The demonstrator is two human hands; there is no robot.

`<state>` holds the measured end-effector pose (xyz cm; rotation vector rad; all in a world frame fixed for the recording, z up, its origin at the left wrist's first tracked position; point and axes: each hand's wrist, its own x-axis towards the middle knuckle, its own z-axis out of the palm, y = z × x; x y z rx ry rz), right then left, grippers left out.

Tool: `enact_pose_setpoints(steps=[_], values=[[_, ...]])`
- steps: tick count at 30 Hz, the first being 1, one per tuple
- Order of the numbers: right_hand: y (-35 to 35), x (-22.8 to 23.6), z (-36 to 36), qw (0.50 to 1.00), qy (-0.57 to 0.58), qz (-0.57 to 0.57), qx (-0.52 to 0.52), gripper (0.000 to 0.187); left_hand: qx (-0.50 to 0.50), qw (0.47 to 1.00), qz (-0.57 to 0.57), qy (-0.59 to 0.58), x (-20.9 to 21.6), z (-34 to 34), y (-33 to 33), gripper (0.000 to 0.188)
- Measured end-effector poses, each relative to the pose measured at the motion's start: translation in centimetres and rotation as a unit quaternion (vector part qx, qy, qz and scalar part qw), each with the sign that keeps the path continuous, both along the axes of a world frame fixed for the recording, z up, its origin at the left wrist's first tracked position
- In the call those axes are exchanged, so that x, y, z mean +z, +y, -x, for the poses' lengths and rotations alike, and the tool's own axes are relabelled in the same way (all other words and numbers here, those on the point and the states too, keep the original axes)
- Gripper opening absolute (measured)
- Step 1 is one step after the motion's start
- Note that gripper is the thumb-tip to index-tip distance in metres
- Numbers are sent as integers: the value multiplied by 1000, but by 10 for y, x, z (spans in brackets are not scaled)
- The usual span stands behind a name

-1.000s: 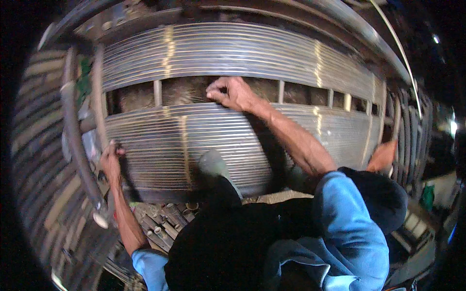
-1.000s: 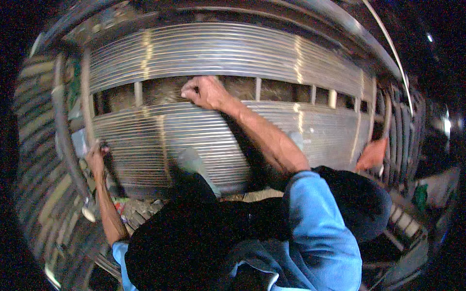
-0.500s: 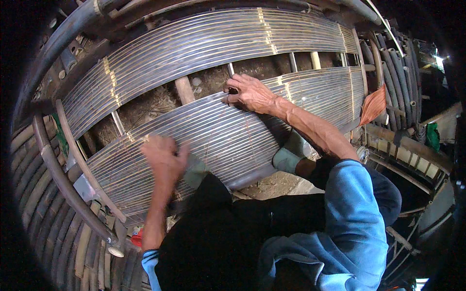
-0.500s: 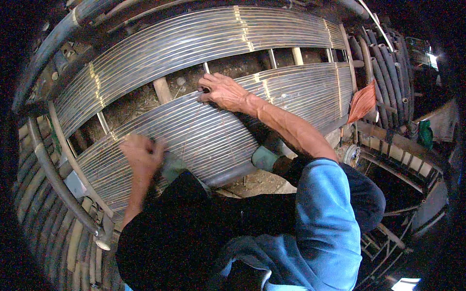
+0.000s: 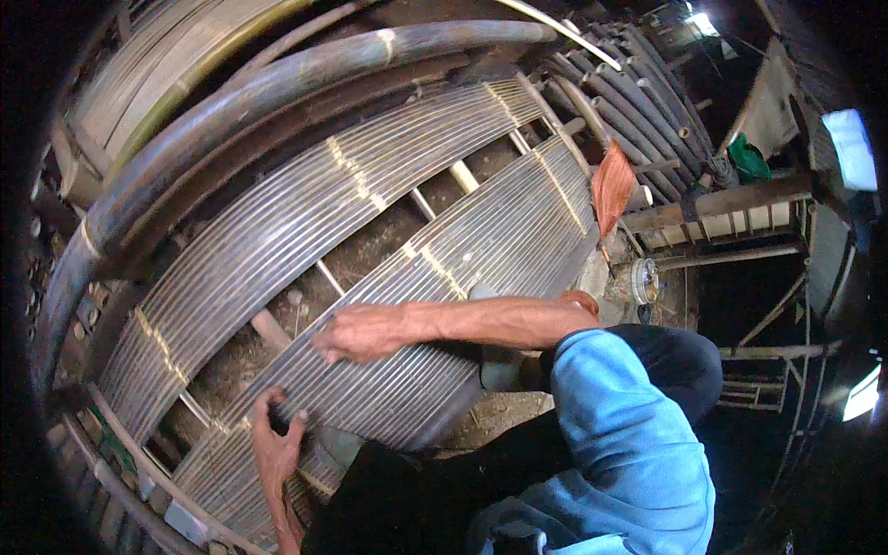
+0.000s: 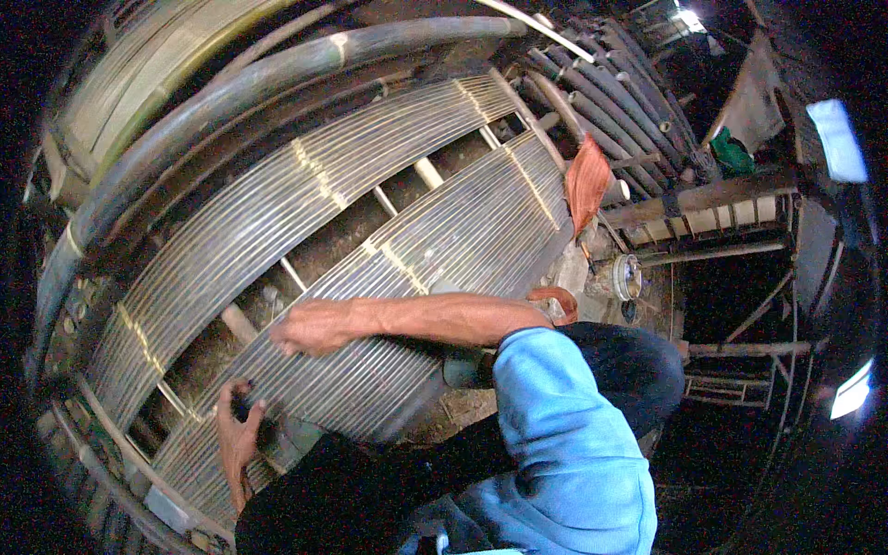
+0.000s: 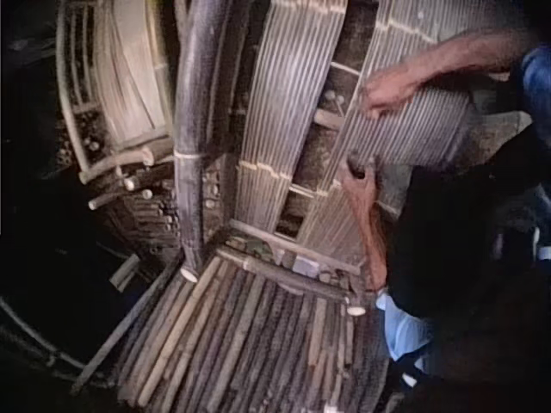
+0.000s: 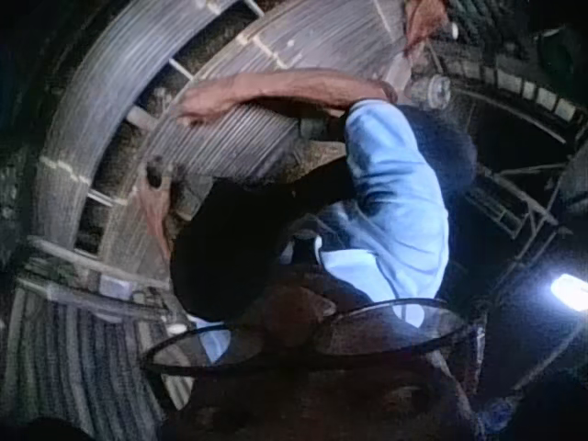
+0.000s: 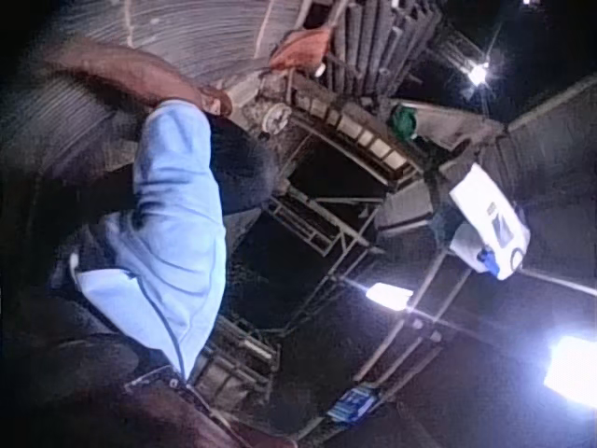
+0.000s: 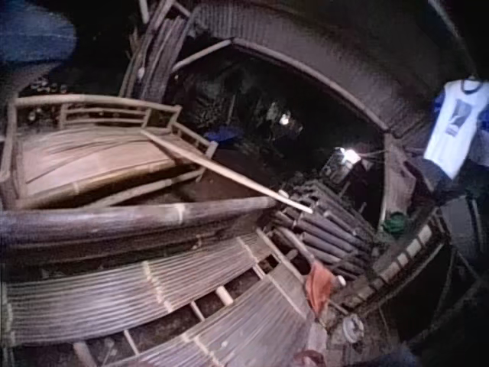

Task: The person weaves a bamboo mat by hand, threading thin red strings through narrow bamboo slats to bind them together while standing on the structure.

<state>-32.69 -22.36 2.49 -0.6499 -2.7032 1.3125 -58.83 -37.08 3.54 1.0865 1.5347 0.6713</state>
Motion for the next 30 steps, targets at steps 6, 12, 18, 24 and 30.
enact_pose_setpoints(steps=[6, 12, 18, 24, 30], values=[[-8, 79, 26, 989, 84, 81, -93, 19, -44, 970, -76, -227, 17, -32, 52, 52], [39, 78, -31, 980, 96, 3, -173, 31, 136, 938, 0, -319, -9, 36, 73, 17], [51, 22, -46, 955, -150, -29, -255, 32, 75, 971, -184, 135, -104, 108, 79, 21], [40, -74, -38, 924, -224, -15, -310, 33, -123, 915, -145, 356, -82, -70, 130, 20], [55, -64, -12, 914, -243, 58, -320, 32, -89, 964, -78, 240, -121, -122, 155, 23]])
